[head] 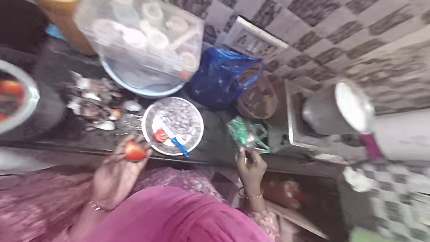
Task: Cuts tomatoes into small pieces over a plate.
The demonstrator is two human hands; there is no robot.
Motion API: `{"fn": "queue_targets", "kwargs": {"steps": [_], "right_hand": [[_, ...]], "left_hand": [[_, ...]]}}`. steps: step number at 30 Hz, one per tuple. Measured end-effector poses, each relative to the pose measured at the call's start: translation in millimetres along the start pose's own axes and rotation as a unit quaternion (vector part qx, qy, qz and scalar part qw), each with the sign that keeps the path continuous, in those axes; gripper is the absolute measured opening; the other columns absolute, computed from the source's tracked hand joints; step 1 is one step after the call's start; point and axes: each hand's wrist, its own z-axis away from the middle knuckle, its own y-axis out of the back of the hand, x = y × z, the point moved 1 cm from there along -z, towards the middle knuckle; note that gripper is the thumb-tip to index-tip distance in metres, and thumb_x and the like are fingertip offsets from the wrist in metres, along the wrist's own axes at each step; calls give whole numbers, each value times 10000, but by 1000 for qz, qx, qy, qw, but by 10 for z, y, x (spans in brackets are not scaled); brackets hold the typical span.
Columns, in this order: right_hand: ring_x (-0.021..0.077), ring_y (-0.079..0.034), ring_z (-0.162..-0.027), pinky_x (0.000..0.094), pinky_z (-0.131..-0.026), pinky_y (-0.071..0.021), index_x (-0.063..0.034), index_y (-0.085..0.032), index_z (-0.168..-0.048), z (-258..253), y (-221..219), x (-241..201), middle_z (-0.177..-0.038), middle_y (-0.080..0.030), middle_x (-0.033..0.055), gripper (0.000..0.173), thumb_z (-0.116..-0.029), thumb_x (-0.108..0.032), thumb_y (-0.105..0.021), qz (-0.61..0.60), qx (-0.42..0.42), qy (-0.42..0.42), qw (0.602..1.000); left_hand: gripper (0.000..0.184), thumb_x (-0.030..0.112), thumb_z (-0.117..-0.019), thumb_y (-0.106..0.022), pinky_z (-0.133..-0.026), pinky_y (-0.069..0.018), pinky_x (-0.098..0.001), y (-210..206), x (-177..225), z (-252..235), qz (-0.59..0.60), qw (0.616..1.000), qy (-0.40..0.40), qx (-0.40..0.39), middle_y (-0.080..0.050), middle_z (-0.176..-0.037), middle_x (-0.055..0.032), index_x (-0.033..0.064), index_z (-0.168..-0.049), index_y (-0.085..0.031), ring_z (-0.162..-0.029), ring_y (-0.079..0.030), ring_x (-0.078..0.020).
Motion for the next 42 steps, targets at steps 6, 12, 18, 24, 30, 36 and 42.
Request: {"fn": "queue_targets", "kwargs": {"steps": [6, 12, 18, 24, 30, 36, 42], "right_hand": [[191, -721, -853, 321, -806, -602, 6, -745, -1053, 98, -846, -764, -948, -742, 126, 246, -957, -184, -622, -92, -152, 21, 984], [356, -596, -1248, 483, -1075, -469, -23, -546, -1430, -147, -1361, -989, -1332, -619, 209, 501, -1002, -277, -605, 45, -432, -109, 894], [372, -632, -1182, 496, -1048, -484, -9, -570, -1400, -134, -1519, -1056, -1237, -656, 230, 436, -984, -137, -593, 51, -434, -120, 892], [359, -663, -1109, 470, -988, -528, 4, -640, -1311, -108, -1279, -1082, -1173, -673, 229, 357, -988, -60, -503, 3, -313, -84, 946], [43, -564, -712, 230, -654, -497, 5, -560, -1330, -11, -1023, -982, -944, -635, 35, 391, -986, -145, -451, -241, -288, -186, 908], [-58, -519, -723, 134, -661, -477, 63, -519, -1294, 66, -1032, -1128, -892, -568, -46, 331, -1050, -138, -420, -388, -222, -131, 885], [-13, -548, -729, 168, -679, -504, 92, -523, -1262, -92, -988, -1202, -901, -598, 15, 323, -1072, -137, -396, -364, -213, -42, 906]], "left_hand": [[543, 234, -931, -638, -977, -562, -398, -71, 136, -252, -104, 991, 70, 38, -639, -1314, -113, 94, -1413, -430, -1159, -662, -248], [779, 79, -772, -745, -954, -568, -315, 71, 192, -332, -260, 962, 72, -36, -619, -1308, -109, -45, -1432, -351, -1136, -657, -165], [881, -4, -608, -800, -913, -587, -278, 237, 287, -401, -321, 945, 48, -34, -641, -1239, -76, -65, -1401, -418, -1060, -678, -112], [799, 51, -679, -766, -933, -572, -271, 190, 402, -528, -333, 936, 63, -95, -666, -1231, -74, -66, -1391, -423, -1083, -677, -110], [828, 201, -815, -811, -957, -589, -396, 154, 374, -700, -232, 951, 71, -190, -650, -1303, -87, 16, -1457, -321, -1136, -683, -228], [787, 304, -887, -772, -953, -595, -383, -21, 442, -796, -195, 954, 116, -199, -599, -1391, -90, 12, -1480, -346, -1149, -682, -235], [881, 83, -760, -831, -934, -596, -335, -75, 458, -887, -272, 915, 91, -284, -619, -1323, -73, -69, -1477, -342, -1090, -686, -168]]}}
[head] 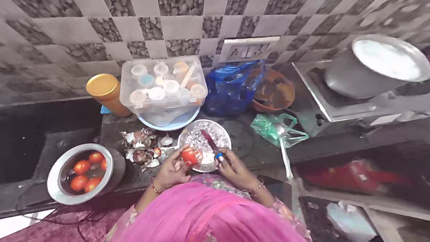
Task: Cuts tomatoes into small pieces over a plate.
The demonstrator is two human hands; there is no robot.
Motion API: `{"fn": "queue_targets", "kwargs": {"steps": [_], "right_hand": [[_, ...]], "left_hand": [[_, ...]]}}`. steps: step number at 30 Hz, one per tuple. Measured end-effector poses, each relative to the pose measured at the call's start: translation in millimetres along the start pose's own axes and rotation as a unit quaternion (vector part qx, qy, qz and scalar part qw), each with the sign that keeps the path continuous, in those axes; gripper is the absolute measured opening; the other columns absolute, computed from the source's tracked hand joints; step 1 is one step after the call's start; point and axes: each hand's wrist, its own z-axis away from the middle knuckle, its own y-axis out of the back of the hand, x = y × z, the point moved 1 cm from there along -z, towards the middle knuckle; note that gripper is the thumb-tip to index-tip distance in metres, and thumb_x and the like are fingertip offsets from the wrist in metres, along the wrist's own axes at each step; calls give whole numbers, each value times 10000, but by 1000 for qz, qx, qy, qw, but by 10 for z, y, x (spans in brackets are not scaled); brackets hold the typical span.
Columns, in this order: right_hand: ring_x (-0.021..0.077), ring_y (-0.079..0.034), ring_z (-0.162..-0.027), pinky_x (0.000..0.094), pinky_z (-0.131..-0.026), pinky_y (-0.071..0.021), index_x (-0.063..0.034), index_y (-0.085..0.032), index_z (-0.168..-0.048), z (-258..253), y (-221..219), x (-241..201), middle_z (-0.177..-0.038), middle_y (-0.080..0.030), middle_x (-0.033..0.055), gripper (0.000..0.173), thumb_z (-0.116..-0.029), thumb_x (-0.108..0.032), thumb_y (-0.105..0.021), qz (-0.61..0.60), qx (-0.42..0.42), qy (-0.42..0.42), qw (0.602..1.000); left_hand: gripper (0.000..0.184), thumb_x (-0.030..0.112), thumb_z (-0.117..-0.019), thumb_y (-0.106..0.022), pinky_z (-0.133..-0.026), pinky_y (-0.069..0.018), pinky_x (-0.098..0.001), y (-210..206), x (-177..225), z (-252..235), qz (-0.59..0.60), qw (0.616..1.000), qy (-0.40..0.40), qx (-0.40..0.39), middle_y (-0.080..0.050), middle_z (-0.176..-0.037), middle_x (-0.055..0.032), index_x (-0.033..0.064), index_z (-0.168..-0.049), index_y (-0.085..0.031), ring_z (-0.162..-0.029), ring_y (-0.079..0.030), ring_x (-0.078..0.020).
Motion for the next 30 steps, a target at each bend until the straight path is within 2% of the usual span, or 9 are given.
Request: {"fn": "queue_targets", "kwargs": {"steps": [2, 9, 11, 14, 18, 22, 26, 28, 30], "right_hand": [[-17, -532, -703, 162, -657, -486, 83, -552, -1232, -23, -15, -13, -875, -595, 21, 315, -1057, -128, -399, 17, 4, -4, 1000], [152, -604, -660, 354, -626, -527, -3, -655, -1132, -57, -69, 241, -795, -654, 84, 365, -934, -308, -633, 180, 37, -134, 974], [269, -689, -781, 478, -710, -565, -6, -668, -1163, -117, -170, 338, -911, -714, 140, 420, -920, -348, -666, 246, 10, -142, 959], [330, -708, -1027, 542, -849, -566, -59, -634, -1290, -268, -330, 414, -1229, -690, 146, 441, -963, -354, -650, 328, -92, -150, 928], [375, -689, -1075, 595, -853, -545, -127, -501, -1471, -511, -418, 344, -1500, -537, 124, 562, -948, -249, -666, 365, -232, -179, 884], [380, -671, -1115, 630, -867, -527, -136, -531, -1446, -639, -433, 356, -1347, -640, 145, 561, -918, -223, -695, 372, -277, -160, 871], [379, -655, -1146, 614, -951, -505, -88, -531, -1450, -663, -317, 358, -1284, -657, 194, 593, -921, -278, -719, 313, -239, -175, 903], [314, -684, -996, 525, -898, -546, -32, -562, -1390, -557, -184, 383, -1142, -690, 200, 622, -866, -298, -770, 213, -146, -173, 950], [145, -624, -769, 341, -721, -554, -18, -576, -1308, -414, -84, 388, -1062, -668, 131, 589, -822, -262, -799, 81, -32, -180, 980]], "left_hand": [[882, 222, -729, -874, -959, -579, -321, 39, -35, -9, -56, 998, -23, -5, -677, -1255, -42, -59, -1436, -428, -1095, -686, -144], [547, 72, -810, -648, -869, -611, -347, 172, -62, 170, -44, 978, 71, 191, -670, -1158, -58, 16, -1325, -473, -981, -703, -162], [445, 80, -870, -579, -832, -603, -319, 192, -84, 217, -54, 970, 104, 215, -661, -1142, -66, 17, -1296, -469, -955, -694, -153], [535, 55, -805, -637, -789, -606, -308, 211, -157, 271, -61, 969, 119, 210, -651, -1166, -99, -4, -1305, -455, -941, -700, -172], [548, 94, -833, -644, -818, -610, -314, 202, -186, 340, -51, 967, 132, 211, -708, -1001, -46, -1, -1332, -438, -891, -718, -152], [428, 65, -797, -684, -770, -608, -290, 224, -269, 368, -57, 968, 115, 215, -718, -1043, -55, -8, -1207, -588, -890, -710, -137], [766, 85, -677, -732, -822, -560, -245, 207, -204, 272, -169, 959, 131, 185, -580, -1219, -77, -4, -1383, -450, -983, -631, -89], [860, 140, -648, -794, -881, -544, -292, 221, -141, 181, -281, 940, 141, 134, -556, -1300, -133, -1, -1415, -429, -1066, -613, -138], [794, 176, -756, -778, -1003, -503, -426, 197, -74, 16, -414, 896, 148, 55, -520, -1394, -231, -27, -1440, -431, -1204, -581, -286]]}}
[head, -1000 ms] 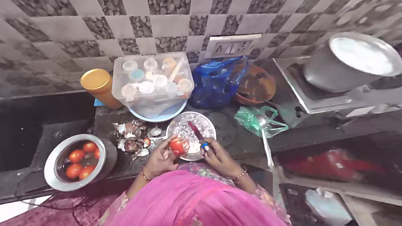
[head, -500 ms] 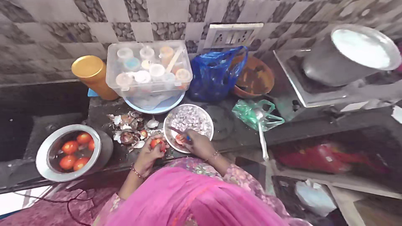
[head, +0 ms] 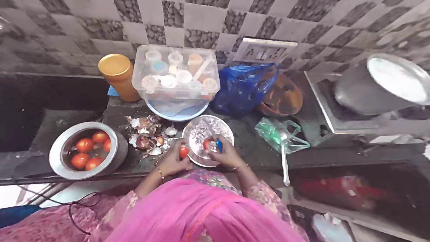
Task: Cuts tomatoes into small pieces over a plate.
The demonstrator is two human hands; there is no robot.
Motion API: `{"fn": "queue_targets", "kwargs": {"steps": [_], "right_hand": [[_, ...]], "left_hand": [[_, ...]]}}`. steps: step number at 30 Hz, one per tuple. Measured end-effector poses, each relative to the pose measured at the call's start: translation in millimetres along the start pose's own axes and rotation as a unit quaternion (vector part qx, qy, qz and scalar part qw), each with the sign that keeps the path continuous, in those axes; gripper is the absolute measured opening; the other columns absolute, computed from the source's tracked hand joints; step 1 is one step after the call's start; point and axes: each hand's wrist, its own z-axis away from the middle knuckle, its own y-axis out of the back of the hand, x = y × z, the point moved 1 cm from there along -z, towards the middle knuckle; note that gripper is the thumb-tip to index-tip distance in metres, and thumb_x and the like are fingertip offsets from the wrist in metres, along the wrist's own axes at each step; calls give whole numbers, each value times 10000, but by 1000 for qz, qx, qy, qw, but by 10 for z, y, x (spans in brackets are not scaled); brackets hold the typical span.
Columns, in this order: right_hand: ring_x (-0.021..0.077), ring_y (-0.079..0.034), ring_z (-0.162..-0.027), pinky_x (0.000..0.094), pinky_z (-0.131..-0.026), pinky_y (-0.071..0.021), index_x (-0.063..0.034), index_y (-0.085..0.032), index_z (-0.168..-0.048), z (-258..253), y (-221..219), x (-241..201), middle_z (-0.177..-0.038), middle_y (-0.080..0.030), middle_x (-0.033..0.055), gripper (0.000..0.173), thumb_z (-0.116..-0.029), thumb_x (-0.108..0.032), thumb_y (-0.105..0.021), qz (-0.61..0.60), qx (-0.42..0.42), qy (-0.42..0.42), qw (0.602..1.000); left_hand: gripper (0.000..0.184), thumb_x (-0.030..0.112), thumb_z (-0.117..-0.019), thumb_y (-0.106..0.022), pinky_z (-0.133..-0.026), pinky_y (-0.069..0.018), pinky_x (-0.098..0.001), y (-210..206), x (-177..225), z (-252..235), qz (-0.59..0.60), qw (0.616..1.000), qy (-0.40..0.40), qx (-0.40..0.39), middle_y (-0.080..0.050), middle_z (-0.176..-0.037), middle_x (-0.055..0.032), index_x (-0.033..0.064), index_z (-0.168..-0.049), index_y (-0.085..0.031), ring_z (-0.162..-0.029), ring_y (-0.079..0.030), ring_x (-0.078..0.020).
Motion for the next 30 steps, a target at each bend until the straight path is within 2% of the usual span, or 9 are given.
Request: {"fn": "queue_targets", "kwargs": {"steps": [3, 9, 11, 13, 15, 18, 22, 27, 30], "right_hand": [[39, -573, -627, 218, -562, -518, 19, -518, -1286, 204, 57, -10, -1169, -646, 95, 543, -814, -91, -762, -187, 101, -8, 977], [31, -654, -903, 199, -703, -544, 32, -497, -1279, 430, 105, 23, -1191, -666, 46, 548, -800, -99, -728, -282, 153, 39, 946], [-3, -643, -838, 164, -640, -510, -10, -485, -1284, 476, 94, 22, -1140, -693, 2, 530, -810, -95, -708, -339, 141, 33, 929], [-24, -578, -648, 146, -519, -439, -89, -488, -1253, 501, 63, 31, -1046, -726, -30, 490, -833, -116, -740, -424, 115, 39, 898], [-33, -546, -591, 142, -490, -410, -130, -467, -1235, 509, 33, 28, -1035, -736, -36, 496, -841, -176, -764, -461, 82, 47, 882], [-33, -559, -625, 139, -518, -421, -158, -451, -1233, 488, -23, -26, -1037, -728, -50, 551, -829, -250, -815, -475, 41, 52, 878], [-38, -633, -753, 151, -616, -511, -104, -441, -1192, 426, -26, -119, -1049, -697, -81, 459, -852, -167, -742, -359, 8, 78, 930], [-43, -561, -689, 160, -583, -482, 3, -492, -1178, 396, 9, -264, -1101, -660, -2, 400, -868, -150, -693, -212, 31, 87, 973], [-22, -545, -667, 176, -603, -480, 42, -514, -1177, 405, 53, -223, -883, -637, -20, 397, -909, -217, -652, -152, 80, 103, 980]], "left_hand": [[630, 128, -933, -656, -1170, -351, -492, -36, 212, -343, -217, 970, -11, -107, -457, -1494, -251, -23, -1490, -403, -1398, -438, -389], [587, 83, -916, -683, -1122, -381, -602, -159, 309, -848, -393, 898, -3, -198, -517, -1456, -226, 36, -1466, -484, -1396, -447, -422], [594, 162, -926, -696, -1164, -327, -595, -122, 332, -865, -386, 900, -24, -200, -475, -1505, -223, 41, -1471, -493, -1441, -390, -414], [536, 217, -938, -697, -1185, -335, -506, -57, 366, -771, -273, 944, -68, -172, -509, -1482, -212, 4, -1408, -552, -1421, -441, -342], [522, 156, -861, -757, -991, -530, -333, -59, 452, -575, -34, 988, -64, -139, -640, -1292, -136, -19, -1320, -578, -1141, -647, -169], [767, 49, -673, -809, -877, -602, -277, -180, 526, -328, 239, 960, -51, -138, -653, -1236, -72, -15, -1368, -490, -1012, -698, -111], [830, 20, -663, -801, -847, -602, -243, -232, 525, -173, 282, 951, -81, -95, -613, -1299, -78, -36, -1418, -458, -1001, -694, -86], [579, -54, -679, -764, -817, -615, -258, -235, 409, -84, 359, 927, -62, -87, -635, -1163, -8, 4, -1196, -509, -932, -698, -70], [513, -68, -746, -702, -795, -624, -305, -263, 412, -20, 435, 898, 8, -63, -693, -1083, -27, 40, -1189, -467, -899, -722, -132]]}}
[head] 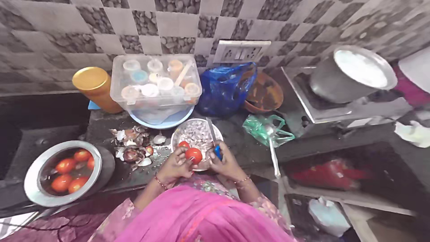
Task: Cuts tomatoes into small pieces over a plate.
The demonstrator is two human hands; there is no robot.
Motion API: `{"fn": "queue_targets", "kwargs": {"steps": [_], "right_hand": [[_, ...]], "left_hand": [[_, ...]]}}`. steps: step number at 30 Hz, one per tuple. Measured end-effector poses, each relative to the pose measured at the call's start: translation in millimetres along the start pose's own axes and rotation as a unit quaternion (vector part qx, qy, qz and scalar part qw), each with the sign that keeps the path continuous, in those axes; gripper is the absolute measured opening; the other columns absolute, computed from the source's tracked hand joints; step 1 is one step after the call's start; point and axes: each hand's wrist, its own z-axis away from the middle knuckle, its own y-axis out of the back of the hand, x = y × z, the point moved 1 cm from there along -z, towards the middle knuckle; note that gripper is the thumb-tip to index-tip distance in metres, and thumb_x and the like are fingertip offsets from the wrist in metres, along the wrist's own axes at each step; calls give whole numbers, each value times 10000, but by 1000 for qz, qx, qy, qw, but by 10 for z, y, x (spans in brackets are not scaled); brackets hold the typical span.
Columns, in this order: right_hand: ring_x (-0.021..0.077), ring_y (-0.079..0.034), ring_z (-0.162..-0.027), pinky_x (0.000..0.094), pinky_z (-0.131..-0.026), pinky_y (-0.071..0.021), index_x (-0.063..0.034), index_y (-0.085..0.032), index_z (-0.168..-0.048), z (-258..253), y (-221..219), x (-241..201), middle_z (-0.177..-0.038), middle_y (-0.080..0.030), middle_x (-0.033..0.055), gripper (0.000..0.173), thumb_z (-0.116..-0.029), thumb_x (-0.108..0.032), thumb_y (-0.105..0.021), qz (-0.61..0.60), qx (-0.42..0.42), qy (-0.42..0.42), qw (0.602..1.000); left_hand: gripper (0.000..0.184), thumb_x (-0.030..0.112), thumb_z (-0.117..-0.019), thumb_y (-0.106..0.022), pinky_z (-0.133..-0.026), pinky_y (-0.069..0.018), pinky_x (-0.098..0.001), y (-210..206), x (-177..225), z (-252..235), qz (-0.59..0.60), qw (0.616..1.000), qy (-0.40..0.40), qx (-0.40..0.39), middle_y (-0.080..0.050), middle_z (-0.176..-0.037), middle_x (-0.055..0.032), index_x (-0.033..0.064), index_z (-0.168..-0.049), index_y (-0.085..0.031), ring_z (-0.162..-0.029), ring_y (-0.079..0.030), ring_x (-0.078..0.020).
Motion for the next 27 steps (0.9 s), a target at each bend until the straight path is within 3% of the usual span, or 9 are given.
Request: {"fn": "queue_targets", "kwargs": {"steps": [2, 4, 8, 12, 16, 23, 27], "right_hand": [[-24, -532, -665, 169, -620, -489, 45, -487, -1207, 46, 64, 4, -813, -559, -47, 383, -963, -233, -589, 10, -22, -20, 1000], [-11, -536, -667, 180, -627, -499, 45, -503, -1243, 110, 113, -10, -823, -551, -35, 397, -945, -196, -607, 5, -55, -61, 997], [-27, -519, -597, 166, -569, -473, 18, -557, -1147, 185, 62, 32, -723, -541, -85, 352, -910, -210, -682, -42, -79, -67, 994], [-51, -484, -573, 146, -552, -436, -38, -598, -1017, 134, -22, 48, -667, -512, -116, 377, -849, -327, -772, -18, -70, -46, 996], [-64, -475, -579, 128, -559, -426, -42, -591, -973, 42, -74, 92, -673, -509, -114, 411, -824, -364, -799, -16, -89, -16, 996], [-76, -471, -594, 117, -558, -414, -24, -578, -997, -44, -110, 172, -694, -519, -115, 462, -820, -383, -809, -42, -131, 0, 990], [-77, -482, -610, 117, -571, -424, -10, -574, -1020, -67, -119, 192, -712, -534, -103, 459, -843, -370, -797, -52, -142, 20, 988]], "left_hand": [[630, -72, -735, -690, -821, -621, -317, 2, -11, 6, 38, 999, 0, 10, -711, -1085, -31, 38, -1297, -428, -928, -727, -149], [736, -84, -714, -686, -821, -619, -306, 7, -6, -10, 52, 999, -7, 4, -711, -1107, -32, 26, -1385, -403, -929, -727, -146], [788, -73, -760, -711, -851, -613, -291, 64, -35, -59, 6, 997, -36, -63, -683, -1215, -20, -57, -1473, -377, -980, -714, -125], [704, -76, -824, -668, -876, -608, -266, 84, -10, -69, -55, 990, -46, -124, -682, -1230, 16, -94, -1463, -372, -985, -709, -73], [704, -33, -845, -682, -922, -589, -279, 151, -33, -112, -55, 984, -63, -157, -683, -1240, 33, -97, -1467, -359, -1036, -695, -70], [479, 108, -979, -640, -968, -562, -271, 233, -80, -189, -104, 967, -118, -198, -690, -1227, 69, -24, -1414, -492, -1074, -669, -37], [446, 88, -995, -607, -957, -569, -270, 235, -115, -200, -118, 968, -122, -184, -699, -1210, 49, -58, -1401, -496, -1048, -677, -33]]}}
